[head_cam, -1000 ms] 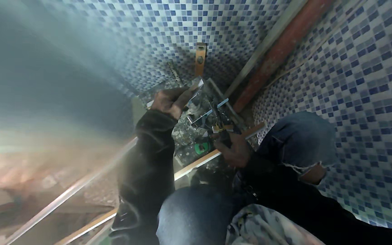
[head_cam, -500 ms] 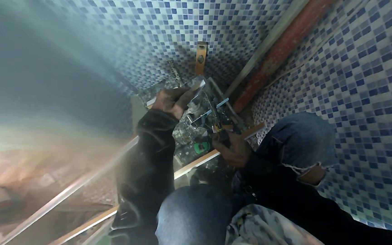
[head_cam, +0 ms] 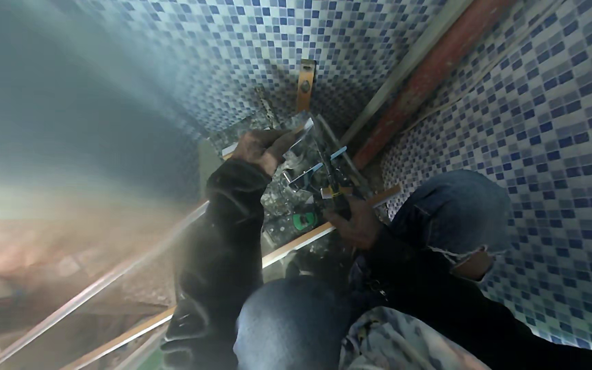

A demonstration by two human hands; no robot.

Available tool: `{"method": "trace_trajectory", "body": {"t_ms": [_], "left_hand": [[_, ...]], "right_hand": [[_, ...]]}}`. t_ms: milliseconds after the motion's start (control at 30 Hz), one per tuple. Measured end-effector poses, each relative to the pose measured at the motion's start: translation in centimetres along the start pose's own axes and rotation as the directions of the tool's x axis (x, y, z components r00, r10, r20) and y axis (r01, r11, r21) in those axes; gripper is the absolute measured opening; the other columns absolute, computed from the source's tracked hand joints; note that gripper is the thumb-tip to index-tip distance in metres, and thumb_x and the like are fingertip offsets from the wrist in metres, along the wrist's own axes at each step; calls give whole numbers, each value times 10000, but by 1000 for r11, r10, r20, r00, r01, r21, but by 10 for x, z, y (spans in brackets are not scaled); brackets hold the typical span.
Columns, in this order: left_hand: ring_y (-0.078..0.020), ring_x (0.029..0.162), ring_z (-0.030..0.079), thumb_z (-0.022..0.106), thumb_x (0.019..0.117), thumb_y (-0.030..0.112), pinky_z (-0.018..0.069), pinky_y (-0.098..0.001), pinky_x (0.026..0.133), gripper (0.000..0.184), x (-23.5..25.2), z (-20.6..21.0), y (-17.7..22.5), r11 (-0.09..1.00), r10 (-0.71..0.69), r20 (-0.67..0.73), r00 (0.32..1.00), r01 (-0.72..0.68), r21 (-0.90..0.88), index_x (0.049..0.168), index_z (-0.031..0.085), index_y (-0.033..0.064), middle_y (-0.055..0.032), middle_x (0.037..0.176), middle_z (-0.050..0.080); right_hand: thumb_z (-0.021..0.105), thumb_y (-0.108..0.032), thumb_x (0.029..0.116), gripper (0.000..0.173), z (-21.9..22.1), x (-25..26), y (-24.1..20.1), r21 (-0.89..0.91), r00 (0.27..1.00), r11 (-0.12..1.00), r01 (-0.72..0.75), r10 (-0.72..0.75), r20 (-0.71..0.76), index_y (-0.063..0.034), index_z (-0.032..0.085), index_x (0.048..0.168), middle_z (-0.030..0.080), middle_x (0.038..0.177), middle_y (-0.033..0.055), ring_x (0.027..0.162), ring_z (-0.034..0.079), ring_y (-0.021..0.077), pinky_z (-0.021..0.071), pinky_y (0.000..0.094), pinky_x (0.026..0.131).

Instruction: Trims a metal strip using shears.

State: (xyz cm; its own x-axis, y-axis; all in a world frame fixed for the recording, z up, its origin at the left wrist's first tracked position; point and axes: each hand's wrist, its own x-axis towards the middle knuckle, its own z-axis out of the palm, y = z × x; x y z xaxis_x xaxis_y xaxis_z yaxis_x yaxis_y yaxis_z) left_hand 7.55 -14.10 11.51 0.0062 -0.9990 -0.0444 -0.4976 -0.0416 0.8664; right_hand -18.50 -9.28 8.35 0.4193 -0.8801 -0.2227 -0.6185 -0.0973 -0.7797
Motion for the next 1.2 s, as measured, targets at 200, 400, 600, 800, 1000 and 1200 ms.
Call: {"method": "trace_trajectory", "body": {"t_ms": [200,400,600,800,1000,1200], "left_hand": [[13,515,425,507,1075,257,399,-193,520,305,4,-5,3,994,-84,39,996,86,-63,1061,730,49,61,670,553],[-30,640,555,550,1052,282,500,-253,644,306,5,-3,-3,1000,16,-28,999,-15,21,1152,739,63,-13,820,678],[-367,1066,703,574,1037,392,517,-628,957,423,0,41,-31,965,-125,5,992,120,232,1338,671,112,-183,1163,727],[-432,1150,662,532,1048,441,514,-669,930,459,-14,111,-97,900,-274,47,961,239,364,1454,584,234,-201,1338,645],[-389,1222,632,570,1030,403,496,-624,1003,458,-26,129,-141,902,-302,59,951,266,339,1439,600,197,-173,1374,631],[-436,1219,618,643,1002,349,501,-620,1009,433,-30,138,-160,881,-357,26,934,327,342,1333,627,68,-239,1393,583]], "right_hand": [[694,-320,959,328,-4,-1,-1,-32,999,999,-42,42,12,8,712,962,678,779,113,692,659,201,563,432,681],[652,-308,1004,296,-6,-6,-7,233,980,953,-196,197,19,-16,687,975,620,677,33,540,570,104,528,319,540],[596,-240,989,207,-38,-23,-26,474,984,877,-81,146,-101,-112,674,846,584,576,-62,454,520,31,471,207,444],[584,-195,1002,174,-70,-34,-16,464,966,856,228,-141,-216,-140,701,885,670,711,-75,584,602,16,550,198,582],[582,-208,1004,193,-72,-30,-2,471,966,846,251,-186,-180,-149,683,850,679,735,-66,590,604,16,546,192,584],[554,-186,1019,183,-73,-25,1,544,985,822,164,-166,-47,-122,688,912,702,775,-37,646,649,53,588,239,656]]}}
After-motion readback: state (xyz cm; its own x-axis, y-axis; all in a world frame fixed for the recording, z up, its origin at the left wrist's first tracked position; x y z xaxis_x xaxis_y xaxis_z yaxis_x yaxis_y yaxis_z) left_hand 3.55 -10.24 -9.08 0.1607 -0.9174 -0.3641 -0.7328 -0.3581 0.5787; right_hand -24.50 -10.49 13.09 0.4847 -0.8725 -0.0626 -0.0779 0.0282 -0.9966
